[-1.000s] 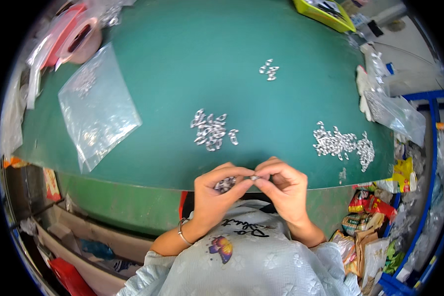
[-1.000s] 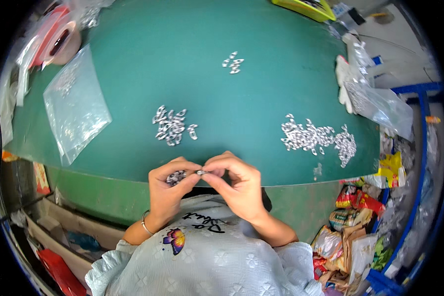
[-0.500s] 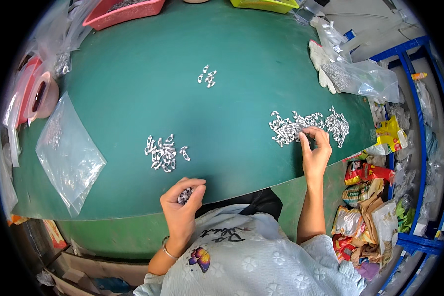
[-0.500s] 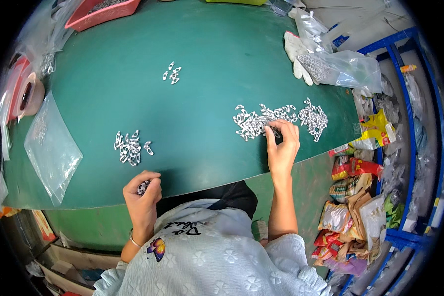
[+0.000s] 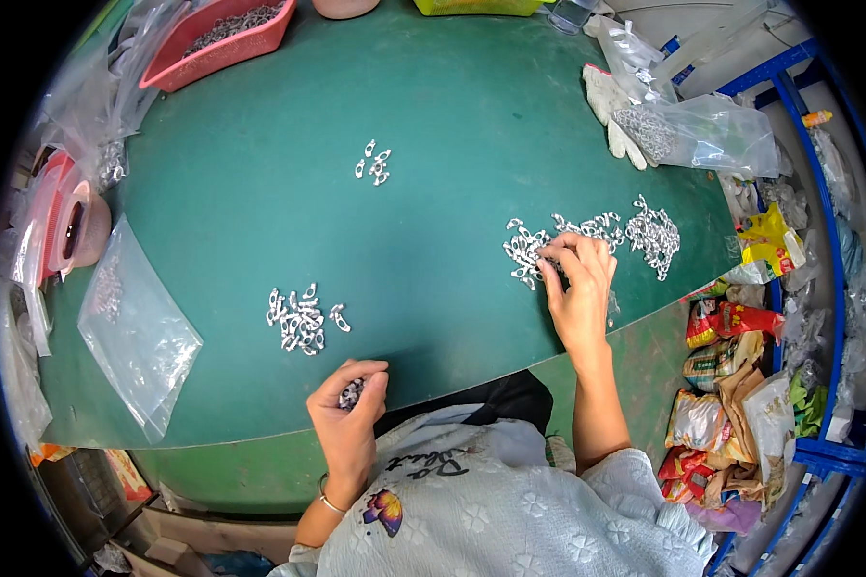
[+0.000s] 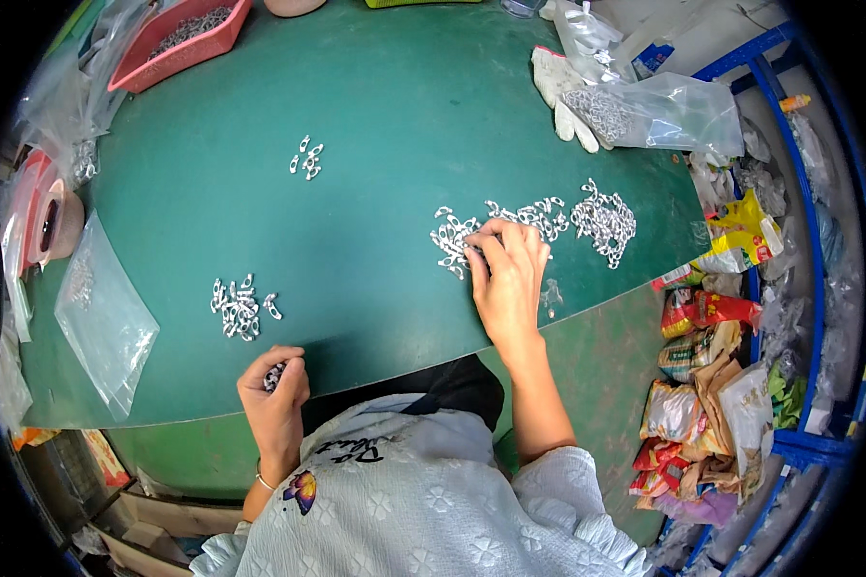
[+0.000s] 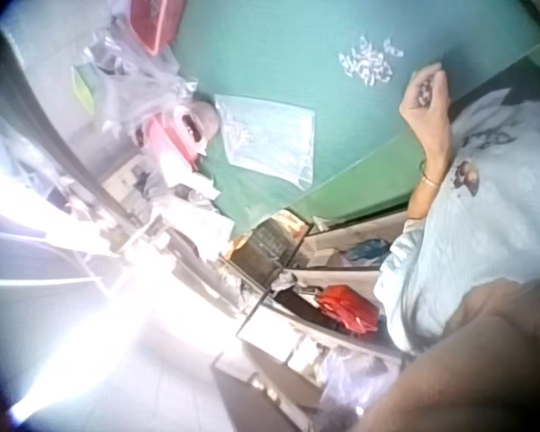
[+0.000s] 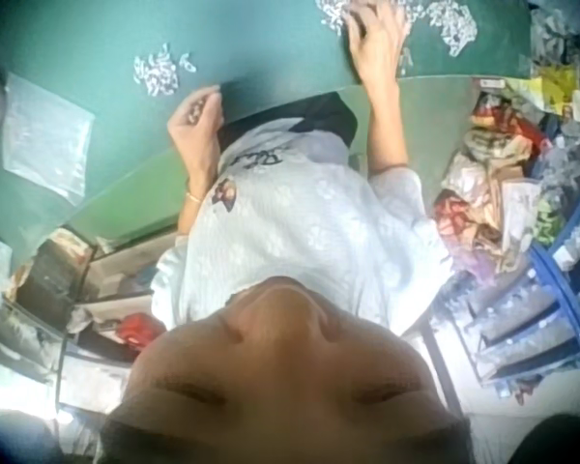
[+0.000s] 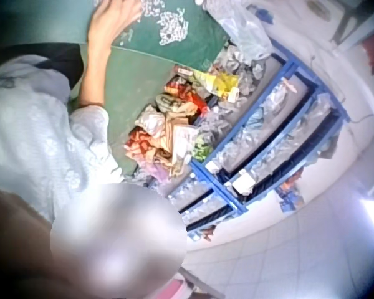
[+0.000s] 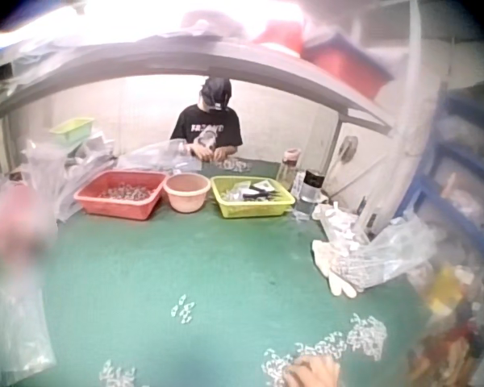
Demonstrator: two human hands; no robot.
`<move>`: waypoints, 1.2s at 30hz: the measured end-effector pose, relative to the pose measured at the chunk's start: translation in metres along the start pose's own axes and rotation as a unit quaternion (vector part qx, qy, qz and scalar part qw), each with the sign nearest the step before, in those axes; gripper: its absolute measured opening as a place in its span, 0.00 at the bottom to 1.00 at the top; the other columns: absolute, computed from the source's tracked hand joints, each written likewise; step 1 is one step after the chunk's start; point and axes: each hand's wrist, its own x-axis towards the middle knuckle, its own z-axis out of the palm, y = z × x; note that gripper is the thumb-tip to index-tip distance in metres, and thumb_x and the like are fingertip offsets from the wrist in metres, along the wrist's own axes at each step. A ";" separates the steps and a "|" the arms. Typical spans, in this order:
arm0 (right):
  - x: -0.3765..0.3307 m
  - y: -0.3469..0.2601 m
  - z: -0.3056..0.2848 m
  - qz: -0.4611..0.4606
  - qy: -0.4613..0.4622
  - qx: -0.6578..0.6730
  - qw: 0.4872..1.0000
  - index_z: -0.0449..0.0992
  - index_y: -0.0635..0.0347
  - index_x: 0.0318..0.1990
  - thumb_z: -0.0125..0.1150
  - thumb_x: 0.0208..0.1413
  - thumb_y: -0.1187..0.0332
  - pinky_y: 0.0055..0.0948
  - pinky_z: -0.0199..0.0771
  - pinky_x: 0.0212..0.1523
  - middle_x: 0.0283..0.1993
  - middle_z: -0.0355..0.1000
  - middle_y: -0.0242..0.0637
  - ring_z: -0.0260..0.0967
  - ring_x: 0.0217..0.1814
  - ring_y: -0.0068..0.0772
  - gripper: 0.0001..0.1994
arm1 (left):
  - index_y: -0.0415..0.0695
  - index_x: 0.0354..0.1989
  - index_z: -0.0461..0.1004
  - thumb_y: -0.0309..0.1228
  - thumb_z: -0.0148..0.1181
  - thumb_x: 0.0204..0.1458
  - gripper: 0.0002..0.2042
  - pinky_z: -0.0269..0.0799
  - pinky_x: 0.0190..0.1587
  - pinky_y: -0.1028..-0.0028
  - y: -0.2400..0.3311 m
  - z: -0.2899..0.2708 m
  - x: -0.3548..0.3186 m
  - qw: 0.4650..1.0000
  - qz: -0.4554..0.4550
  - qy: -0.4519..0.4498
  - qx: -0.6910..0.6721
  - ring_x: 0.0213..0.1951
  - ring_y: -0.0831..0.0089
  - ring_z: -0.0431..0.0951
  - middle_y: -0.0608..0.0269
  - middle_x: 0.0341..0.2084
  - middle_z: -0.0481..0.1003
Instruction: The person repeatedly picks up small silver metal components from a green table and joins them by hand. They place the assembled pieces into a growing pile on the table. The task continues throughout the clip with no visible tools or containers used.
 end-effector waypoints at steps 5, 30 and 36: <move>-0.004 -0.007 -0.007 0.125 -0.002 0.282 0.951 0.75 0.62 0.34 0.59 0.46 0.78 0.25 0.63 0.39 0.33 0.72 0.34 0.66 0.37 0.26 0.07 | 0.34 0.31 0.74 0.18 0.57 0.46 0.04 0.53 0.17 0.87 0.002 0.001 0.000 1.000 -0.011 0.002 0.005 0.18 0.87 0.60 0.69 0.20 0.66; -0.038 -0.111 -0.015 0.211 -0.241 0.734 0.598 0.70 0.71 0.39 0.54 0.50 0.82 0.25 0.67 0.42 0.37 0.70 0.39 0.67 0.40 0.26 0.08 | 0.37 0.31 0.77 0.16 0.62 0.38 0.09 0.56 0.22 0.83 0.023 0.012 -0.001 0.975 0.184 -0.102 0.067 0.20 0.84 0.64 0.67 0.17 0.68; -0.037 -0.118 -0.018 0.130 -0.198 0.673 0.700 0.72 0.72 0.39 0.58 0.41 0.88 0.23 0.63 0.35 0.36 0.70 0.40 0.62 0.34 0.26 0.14 | 0.36 0.31 0.76 0.16 0.60 0.40 0.08 0.58 0.22 0.83 0.025 0.010 -0.004 0.984 0.144 -0.106 0.025 0.21 0.84 0.65 0.66 0.18 0.69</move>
